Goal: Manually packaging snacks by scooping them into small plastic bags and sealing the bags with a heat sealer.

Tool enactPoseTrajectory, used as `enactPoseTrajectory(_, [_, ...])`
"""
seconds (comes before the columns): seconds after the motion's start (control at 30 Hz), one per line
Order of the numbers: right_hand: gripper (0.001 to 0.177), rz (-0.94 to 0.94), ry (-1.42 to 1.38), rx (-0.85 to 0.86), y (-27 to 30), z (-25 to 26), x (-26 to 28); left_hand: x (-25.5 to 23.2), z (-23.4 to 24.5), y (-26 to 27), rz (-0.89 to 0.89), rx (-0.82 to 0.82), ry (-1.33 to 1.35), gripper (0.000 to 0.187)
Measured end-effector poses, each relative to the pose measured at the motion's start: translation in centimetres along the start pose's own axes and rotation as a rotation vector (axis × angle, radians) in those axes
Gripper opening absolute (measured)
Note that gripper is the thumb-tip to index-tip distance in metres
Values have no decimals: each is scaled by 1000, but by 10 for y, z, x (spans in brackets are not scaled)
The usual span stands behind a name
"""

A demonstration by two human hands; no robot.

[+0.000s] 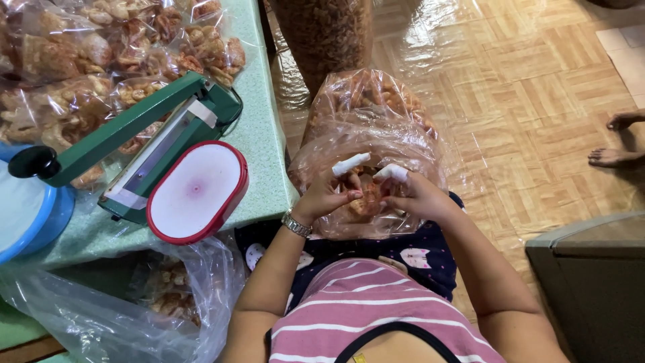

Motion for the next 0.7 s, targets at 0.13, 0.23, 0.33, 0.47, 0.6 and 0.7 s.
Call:
enactPoseTrajectory(0.13, [35, 74, 84, -58, 1, 4, -22, 37, 10, 2, -20, -82, 29, 73])
enactPoseTrajectory(0.23, [31, 213, 99, -107, -3, 6, -14, 55, 9, 0, 35, -65, 64, 106])
enactPoseTrajectory(0.33, [25, 369, 106, -117, -12, 7, 18, 43, -9, -5, 74, 30, 128, 115])
enactPoseTrajectory(0.47, [21, 460, 186, -99, -17, 9, 43, 49, -21, -11, 45, 103, 379, 101])
enactPoseTrajectory(0.6, [17, 477, 218, -157, -15, 9, 44, 55, -28, -17, 57, 74, 486, 84])
enactPoseTrajectory(0.7, [16, 424, 187, -217, -14, 7, 48, 10, -37, -19, 122, -151, 328, 63])
Point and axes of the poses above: each hand's wrist, its own y-axis away from the middle knuckle, its own z-axis out of the back of the hand, x = y × z, the point moved 3 cm from there along -y, towards the middle knuckle, and after that the axes turned 8 degrees about -x, right-handed, at the moved point
